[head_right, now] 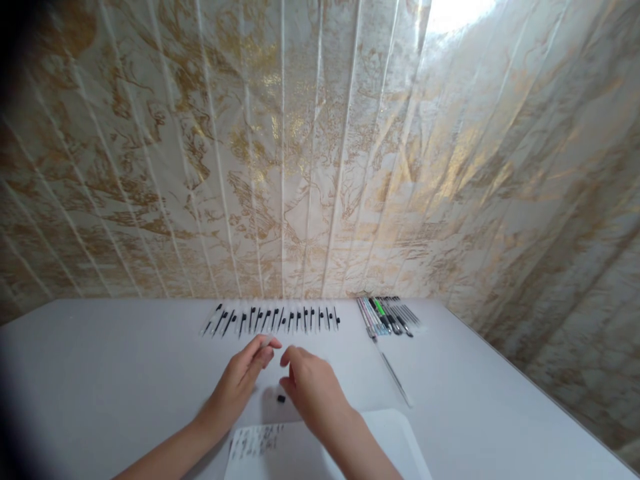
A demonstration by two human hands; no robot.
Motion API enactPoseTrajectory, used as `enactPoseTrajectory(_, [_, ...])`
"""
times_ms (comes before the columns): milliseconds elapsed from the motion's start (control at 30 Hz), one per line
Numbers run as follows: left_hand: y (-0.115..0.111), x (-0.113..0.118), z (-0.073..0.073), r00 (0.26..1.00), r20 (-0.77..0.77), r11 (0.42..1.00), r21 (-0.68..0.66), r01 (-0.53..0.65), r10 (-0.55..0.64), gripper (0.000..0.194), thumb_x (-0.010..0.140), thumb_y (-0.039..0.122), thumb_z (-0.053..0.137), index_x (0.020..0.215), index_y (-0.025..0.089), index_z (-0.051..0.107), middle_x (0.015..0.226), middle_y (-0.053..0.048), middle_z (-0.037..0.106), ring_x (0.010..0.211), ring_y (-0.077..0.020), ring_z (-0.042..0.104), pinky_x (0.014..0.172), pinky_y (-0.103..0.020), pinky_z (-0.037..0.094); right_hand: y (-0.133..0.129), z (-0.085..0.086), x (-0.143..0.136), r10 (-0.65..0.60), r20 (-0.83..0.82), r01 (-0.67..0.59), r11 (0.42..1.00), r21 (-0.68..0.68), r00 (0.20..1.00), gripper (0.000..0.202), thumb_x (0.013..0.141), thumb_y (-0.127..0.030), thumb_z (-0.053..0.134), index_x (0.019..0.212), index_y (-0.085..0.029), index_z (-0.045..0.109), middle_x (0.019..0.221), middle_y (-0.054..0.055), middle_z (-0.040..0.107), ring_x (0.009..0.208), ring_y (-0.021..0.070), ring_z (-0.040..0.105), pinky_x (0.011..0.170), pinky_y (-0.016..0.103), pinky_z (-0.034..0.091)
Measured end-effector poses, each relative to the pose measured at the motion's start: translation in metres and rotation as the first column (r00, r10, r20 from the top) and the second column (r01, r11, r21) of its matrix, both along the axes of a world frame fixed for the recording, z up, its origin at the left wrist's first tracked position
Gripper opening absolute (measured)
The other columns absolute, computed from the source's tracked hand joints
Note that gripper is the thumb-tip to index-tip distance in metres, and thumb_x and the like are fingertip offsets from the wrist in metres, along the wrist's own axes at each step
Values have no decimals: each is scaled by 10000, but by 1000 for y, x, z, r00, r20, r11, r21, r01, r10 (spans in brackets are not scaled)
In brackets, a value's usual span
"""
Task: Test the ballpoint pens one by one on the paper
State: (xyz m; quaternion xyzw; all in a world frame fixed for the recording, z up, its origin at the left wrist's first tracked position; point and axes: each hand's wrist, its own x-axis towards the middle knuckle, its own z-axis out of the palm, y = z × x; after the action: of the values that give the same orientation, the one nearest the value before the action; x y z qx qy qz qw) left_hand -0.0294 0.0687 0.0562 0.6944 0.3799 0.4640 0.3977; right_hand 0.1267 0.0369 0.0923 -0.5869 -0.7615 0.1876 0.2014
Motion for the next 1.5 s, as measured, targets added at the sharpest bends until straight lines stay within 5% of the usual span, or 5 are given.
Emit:
enactPoseTrajectory(500, [0,1,-6,970,-236,991,129,-23,53,241,966,335,378,880,224,574,852,-20,655,810,-188,621,740,-281,472,10,-2,18,0,33,1,1000,-13,999,297,720,22,510,929,-168,602,726,5,650,621,137,580,591,207,396])
enactPoseTrajectory(833, [47,-29,-23,888,-160,897,187,-402,431,252,948,349,290,1089,218,453,1130,-127,644,954,-240,639,856,-412,484,24,-27,3,-16,136,7,998,65,991,362,821,-17,472,1148,-150,553,1081,102,639,814,188,664,693,261,480])
enactPoseTrajectory(1067, [43,-27,-23,904,-200,901,304,-308,377,199,943,328,342,948,239,520,980,-59,667,961,-232,621,864,-391,471,65,-37,-9,1,134,-14,995,95,991,286,795,19,460,931,-145,650,984,117,653,831,222,661,680,276,453])
enactPoseTrajectory(1333, [28,-18,-16,918,-282,914,370,-165,280,207,967,272,359,938,232,560,899,-42,640,868,-221,596,798,-367,462,52,-18,4,67,-197,-37,988,153,978,87,829,-109,508,848,-190,535,707,-14,594,643,124,570,614,215,440])
enactPoseTrajectory(1500, [20,-14,-13,918,-325,918,387,-92,229,205,976,270,359,955,227,558,890,-35,632,855,-220,583,784,-362,451,43,-10,10,70,-667,-30,997,71,742,64,796,-194,559,819,-200,500,668,-33,563,575,114,522,554,228,432])
